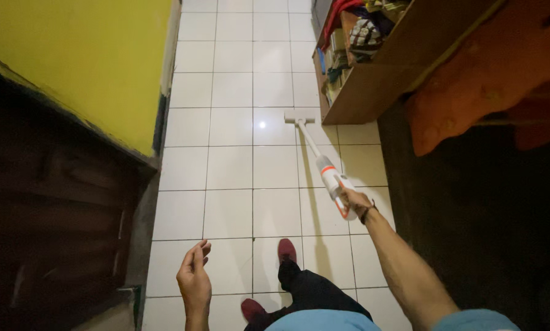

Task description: The person cleans the tiled floor by pushing a mop back and forth across the tiles while walking along the hallway.

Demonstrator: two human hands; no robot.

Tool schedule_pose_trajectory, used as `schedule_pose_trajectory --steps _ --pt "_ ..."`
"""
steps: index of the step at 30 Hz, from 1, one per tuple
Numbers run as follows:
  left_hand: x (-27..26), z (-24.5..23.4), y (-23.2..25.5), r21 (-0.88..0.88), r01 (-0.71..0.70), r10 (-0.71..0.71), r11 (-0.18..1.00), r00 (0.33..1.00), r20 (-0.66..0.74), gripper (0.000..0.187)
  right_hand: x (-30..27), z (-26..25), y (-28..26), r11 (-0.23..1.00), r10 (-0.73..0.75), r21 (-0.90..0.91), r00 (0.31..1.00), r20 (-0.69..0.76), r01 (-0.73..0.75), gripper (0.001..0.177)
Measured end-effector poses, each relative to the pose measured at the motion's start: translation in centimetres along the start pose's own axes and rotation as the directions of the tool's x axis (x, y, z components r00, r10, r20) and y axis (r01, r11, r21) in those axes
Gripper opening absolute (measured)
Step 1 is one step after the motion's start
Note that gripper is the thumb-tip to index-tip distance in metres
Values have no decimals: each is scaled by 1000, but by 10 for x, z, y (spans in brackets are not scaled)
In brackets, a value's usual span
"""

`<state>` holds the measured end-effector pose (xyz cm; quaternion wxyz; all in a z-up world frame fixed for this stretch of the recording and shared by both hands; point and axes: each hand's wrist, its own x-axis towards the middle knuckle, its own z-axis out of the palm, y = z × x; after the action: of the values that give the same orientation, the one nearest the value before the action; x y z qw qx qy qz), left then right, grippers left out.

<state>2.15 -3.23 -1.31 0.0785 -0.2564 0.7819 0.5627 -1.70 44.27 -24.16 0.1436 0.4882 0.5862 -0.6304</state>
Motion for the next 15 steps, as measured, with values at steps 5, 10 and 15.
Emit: schedule_pose_trajectory --steps 5,10,15 --pt "-15 -27 -4 64 -8 4 998 997 71 44 -71 -7 77 999 2 48 1000 -20 -1 29" --pt "-34 -65 -27 -4 -97 97 995 987 126 43 -160 -31 154 996 37 -80 994 -107 -45 37" --pt "-48 -97 -75 8 -80 78 997 984 162 42 -236 -58 204 990 136 -23 982 -133 -140 39"
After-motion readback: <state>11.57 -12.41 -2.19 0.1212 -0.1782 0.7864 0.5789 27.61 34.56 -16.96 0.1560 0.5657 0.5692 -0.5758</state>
